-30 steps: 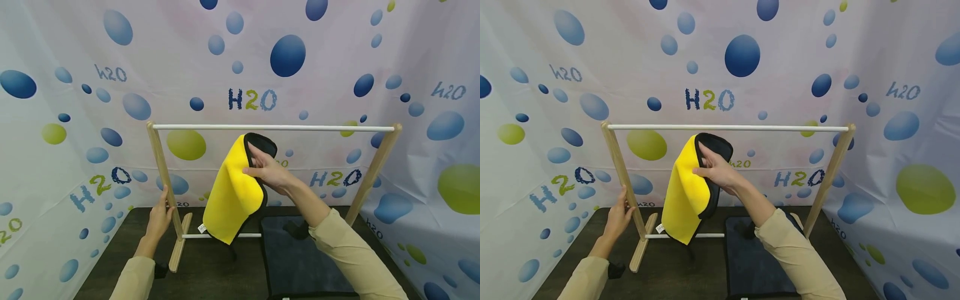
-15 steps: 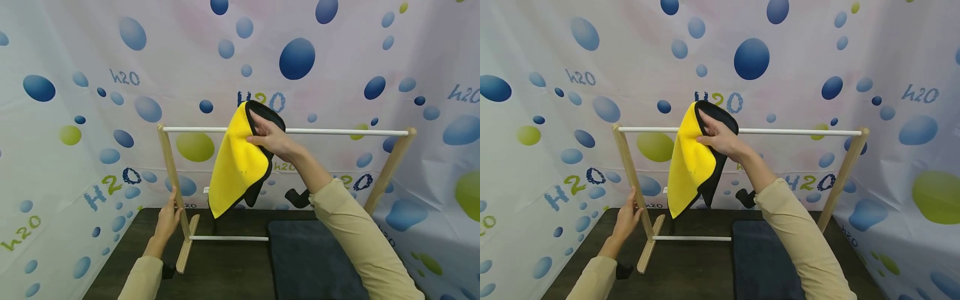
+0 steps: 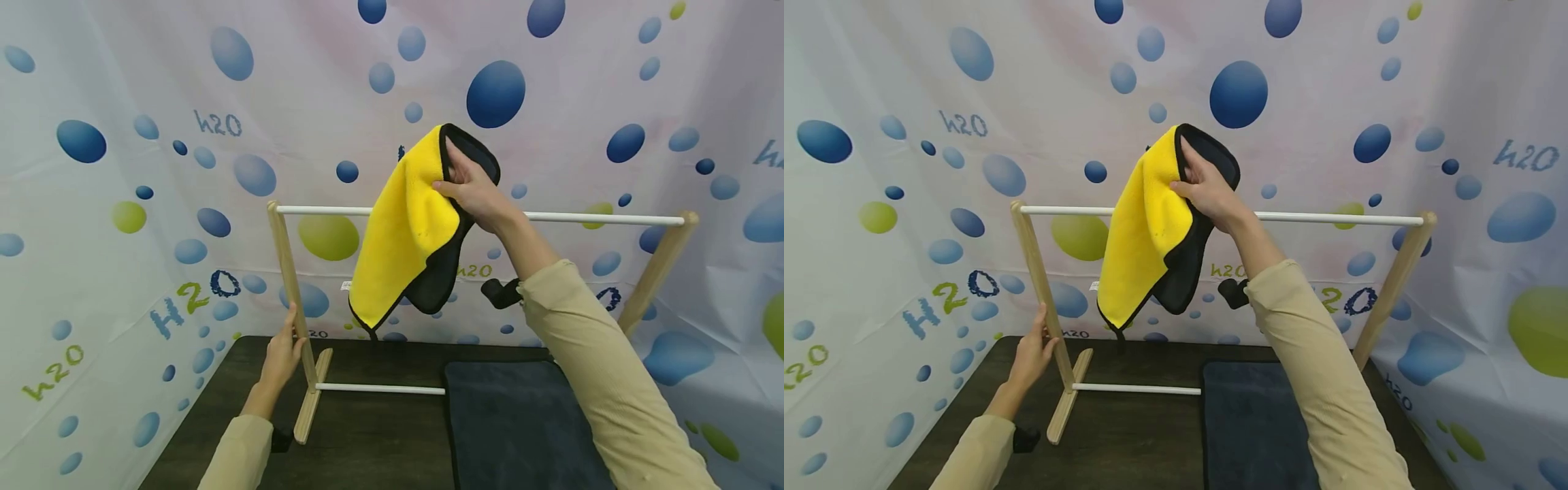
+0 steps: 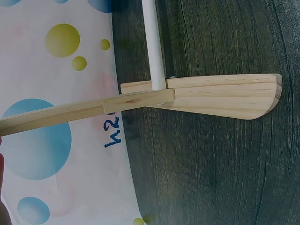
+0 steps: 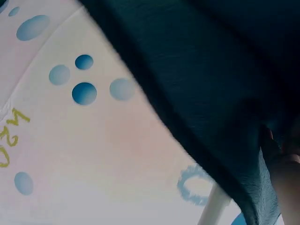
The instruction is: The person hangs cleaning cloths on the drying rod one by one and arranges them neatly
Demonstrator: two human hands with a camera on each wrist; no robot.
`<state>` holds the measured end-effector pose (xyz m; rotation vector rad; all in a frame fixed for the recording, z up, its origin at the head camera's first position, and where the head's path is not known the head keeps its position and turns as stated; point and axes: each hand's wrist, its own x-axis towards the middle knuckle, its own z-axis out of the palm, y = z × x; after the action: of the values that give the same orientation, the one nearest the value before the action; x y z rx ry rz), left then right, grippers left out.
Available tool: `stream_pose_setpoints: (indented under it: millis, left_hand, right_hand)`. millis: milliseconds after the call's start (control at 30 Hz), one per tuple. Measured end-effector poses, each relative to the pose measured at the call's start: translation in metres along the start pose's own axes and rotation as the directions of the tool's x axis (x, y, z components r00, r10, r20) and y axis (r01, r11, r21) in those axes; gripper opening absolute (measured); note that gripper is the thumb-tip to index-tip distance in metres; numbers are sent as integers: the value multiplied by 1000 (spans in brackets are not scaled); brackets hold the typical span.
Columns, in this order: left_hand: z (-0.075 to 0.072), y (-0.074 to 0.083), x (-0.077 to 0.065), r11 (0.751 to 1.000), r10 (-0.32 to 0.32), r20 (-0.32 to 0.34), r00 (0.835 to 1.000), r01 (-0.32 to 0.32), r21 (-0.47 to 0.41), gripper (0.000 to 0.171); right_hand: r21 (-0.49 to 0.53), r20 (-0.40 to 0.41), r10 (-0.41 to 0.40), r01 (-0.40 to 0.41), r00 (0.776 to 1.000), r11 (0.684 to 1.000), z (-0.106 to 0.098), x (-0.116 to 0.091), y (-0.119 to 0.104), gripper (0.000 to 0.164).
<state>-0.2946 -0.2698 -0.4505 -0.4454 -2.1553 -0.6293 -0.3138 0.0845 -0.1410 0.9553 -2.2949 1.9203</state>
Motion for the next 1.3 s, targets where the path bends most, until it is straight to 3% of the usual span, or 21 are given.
stream_pose_setpoints:
  millis: [200, 367, 633, 867, 1300]
  left_hand:
    - [-7, 1, -3, 1000, -6, 20, 1000, 6, -23, 101]
    - [-11, 0, -6, 999, 3, 20, 1000, -3, -39, 99]
    - [-11, 0, -6, 999, 8, 2, 1000, -7, -48, 95]
    - [-12, 0, -7, 999, -3, 12, 1000, 3, -49, 95]
    - [-13, 11, -7, 995, -86, 32, 996, 87, -45, 92]
  right_hand:
    - [-18, -147, 18, -21, 989, 1000, -11, -10, -6, 71]
    - [-68, -211, 107, -123, 972, 990, -19, -21, -5, 71]
    - [-175, -164, 185, -213, 969, 961, -19, -19, -3, 71]
    - [-190, -156, 243, -270, 957, 944, -16, -19, -5, 72]
    - [-207, -182, 229, -264, 956, 942, -16, -19, -3, 72]
